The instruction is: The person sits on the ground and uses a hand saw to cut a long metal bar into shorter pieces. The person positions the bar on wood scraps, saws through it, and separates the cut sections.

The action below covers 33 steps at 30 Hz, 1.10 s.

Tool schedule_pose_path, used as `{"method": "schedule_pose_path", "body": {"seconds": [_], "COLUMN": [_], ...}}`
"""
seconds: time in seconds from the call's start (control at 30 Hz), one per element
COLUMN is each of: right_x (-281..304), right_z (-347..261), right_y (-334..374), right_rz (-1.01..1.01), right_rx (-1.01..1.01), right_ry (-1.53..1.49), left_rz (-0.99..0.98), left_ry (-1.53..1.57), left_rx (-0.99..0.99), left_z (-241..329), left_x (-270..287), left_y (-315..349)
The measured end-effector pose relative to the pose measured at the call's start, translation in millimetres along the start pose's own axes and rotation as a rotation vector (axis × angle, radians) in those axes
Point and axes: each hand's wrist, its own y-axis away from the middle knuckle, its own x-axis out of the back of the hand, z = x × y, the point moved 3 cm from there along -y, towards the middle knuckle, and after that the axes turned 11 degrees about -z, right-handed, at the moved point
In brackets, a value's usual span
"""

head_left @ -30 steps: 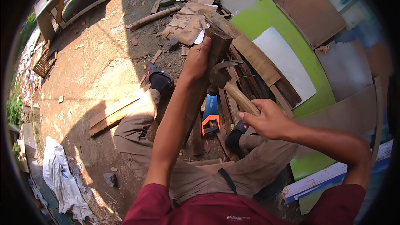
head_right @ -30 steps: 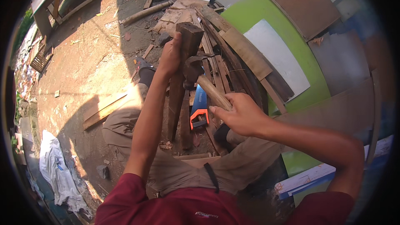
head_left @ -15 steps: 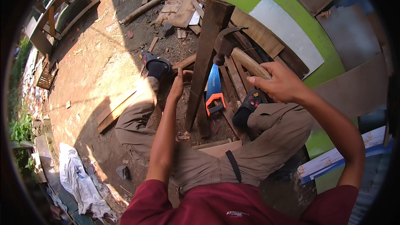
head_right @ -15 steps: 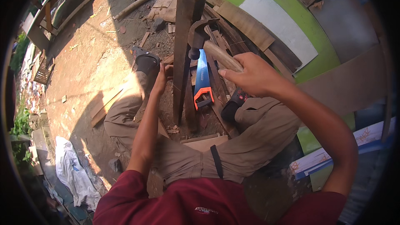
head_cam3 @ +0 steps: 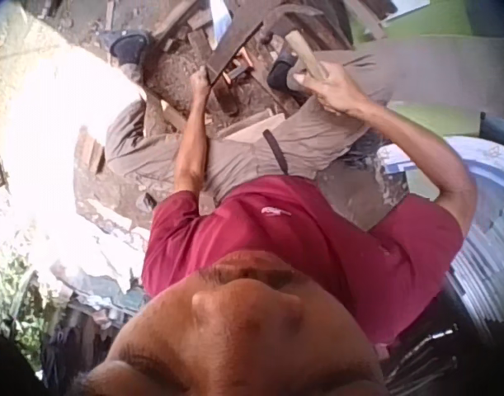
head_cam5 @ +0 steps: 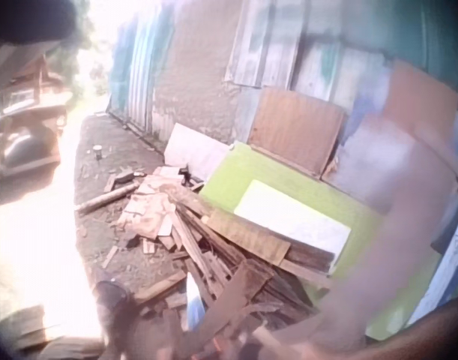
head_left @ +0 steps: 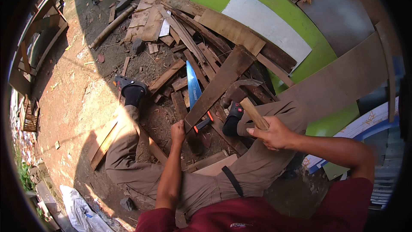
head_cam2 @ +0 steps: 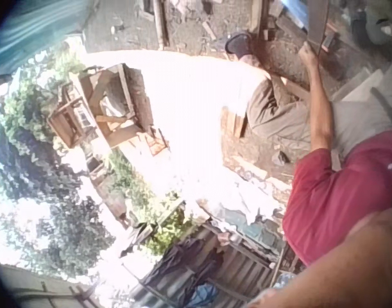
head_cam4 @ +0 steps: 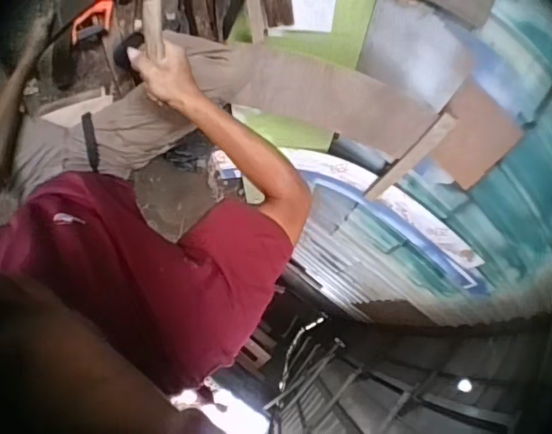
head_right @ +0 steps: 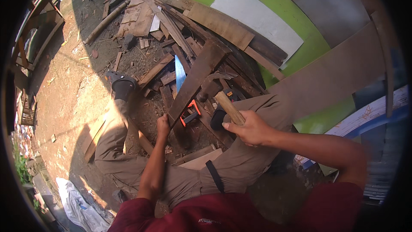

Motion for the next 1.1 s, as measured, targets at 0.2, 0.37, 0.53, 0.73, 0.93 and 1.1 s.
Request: {"method": "schedule_pose_path", "body": {"seconds": [0.2, 0.37, 0.53, 0.73, 0.93, 1.1], "right_x": [23, 47, 54, 36, 19, 4], "right_z": [-16, -45, -102, -180, -271, -290], "right_y": [-29, -57, -90, -85, -85, -176], "right_rz": [0.048, 0.111, 0.027, 0.051, -0.103, -0.277], "right_rx": [-0.022, 0.031, 0.083, 0.239, 0.245, 0.415], "right_ry": [-0.098, -0.020, -0.017, 0.281, 0.614, 0.910], "left_rz": [-0.121, -0.125, -0.110, 0.218, 0.308, 0.293], "left_ry": [-0.011, 0.115, 0.144, 0.205, 0.330, 0.423], "left_rx": [0.144, -0.027, 0.132, -0.031, -0.003, 0.215], "left_z": [2, 19, 16, 63, 91, 70], "left_x": [-6, -5, 1, 30, 5, -12], "left_y": [-11, -20, -5, -18, -15, 5]}}
